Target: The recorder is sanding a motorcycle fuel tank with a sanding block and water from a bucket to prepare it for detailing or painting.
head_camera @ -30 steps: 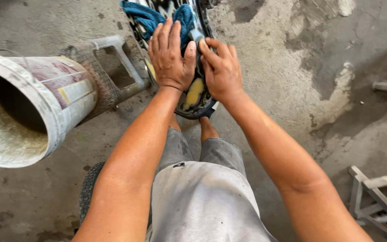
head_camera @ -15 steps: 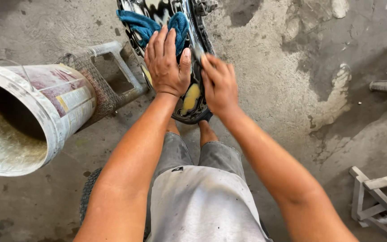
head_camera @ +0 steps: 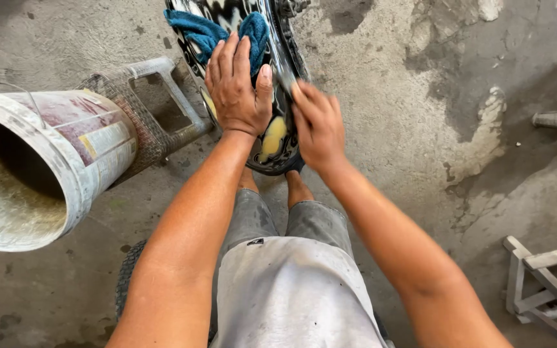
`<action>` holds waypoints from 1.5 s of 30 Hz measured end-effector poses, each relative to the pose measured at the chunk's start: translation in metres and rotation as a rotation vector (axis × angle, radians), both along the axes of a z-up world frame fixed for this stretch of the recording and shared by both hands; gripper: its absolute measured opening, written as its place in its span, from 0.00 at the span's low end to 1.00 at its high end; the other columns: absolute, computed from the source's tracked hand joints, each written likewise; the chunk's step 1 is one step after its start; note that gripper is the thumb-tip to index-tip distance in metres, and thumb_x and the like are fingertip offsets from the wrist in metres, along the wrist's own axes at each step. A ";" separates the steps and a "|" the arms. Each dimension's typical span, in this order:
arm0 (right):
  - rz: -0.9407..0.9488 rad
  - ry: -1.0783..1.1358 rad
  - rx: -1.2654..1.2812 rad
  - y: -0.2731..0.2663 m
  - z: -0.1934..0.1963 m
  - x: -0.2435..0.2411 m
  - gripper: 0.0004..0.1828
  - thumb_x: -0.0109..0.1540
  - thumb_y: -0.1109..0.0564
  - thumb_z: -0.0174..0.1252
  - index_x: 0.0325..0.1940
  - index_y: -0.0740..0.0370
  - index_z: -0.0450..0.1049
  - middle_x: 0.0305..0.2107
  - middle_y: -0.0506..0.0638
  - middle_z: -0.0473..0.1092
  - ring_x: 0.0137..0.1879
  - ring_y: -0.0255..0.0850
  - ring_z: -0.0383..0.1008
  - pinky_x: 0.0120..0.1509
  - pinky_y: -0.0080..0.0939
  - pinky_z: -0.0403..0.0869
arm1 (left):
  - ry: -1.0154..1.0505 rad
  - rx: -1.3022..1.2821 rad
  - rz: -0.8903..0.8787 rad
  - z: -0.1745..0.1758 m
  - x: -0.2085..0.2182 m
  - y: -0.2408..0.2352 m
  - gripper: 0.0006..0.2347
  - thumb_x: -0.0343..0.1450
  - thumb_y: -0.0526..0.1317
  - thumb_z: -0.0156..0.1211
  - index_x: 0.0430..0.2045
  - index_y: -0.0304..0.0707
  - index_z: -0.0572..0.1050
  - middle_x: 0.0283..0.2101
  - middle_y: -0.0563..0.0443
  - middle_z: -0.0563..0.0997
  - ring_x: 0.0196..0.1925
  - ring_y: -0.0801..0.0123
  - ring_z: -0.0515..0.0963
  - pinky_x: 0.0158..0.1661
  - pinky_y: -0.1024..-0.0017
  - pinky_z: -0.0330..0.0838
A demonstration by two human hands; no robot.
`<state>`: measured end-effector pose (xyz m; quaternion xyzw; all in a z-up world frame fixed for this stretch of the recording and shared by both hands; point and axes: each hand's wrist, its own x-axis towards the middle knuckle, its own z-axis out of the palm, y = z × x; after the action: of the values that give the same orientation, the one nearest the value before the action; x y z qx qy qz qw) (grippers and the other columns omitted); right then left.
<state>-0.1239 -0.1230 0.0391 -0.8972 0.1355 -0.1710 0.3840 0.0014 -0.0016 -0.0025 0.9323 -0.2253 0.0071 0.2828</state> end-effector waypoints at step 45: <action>0.002 0.051 0.007 -0.011 -0.005 0.006 0.17 0.68 0.61 0.58 0.62 0.61 0.76 0.56 0.56 0.74 0.57 0.53 0.72 0.63 0.48 0.70 | -0.020 0.022 0.006 -0.002 0.003 -0.002 0.29 0.78 0.59 0.34 0.67 0.38 0.66 0.71 0.43 0.65 0.76 0.52 0.58 0.75 0.52 0.47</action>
<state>-0.1180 -0.1336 0.0344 -0.9000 0.1451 -0.1474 0.3836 0.0043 -0.0031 -0.0041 0.9359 -0.2253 0.0150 0.2703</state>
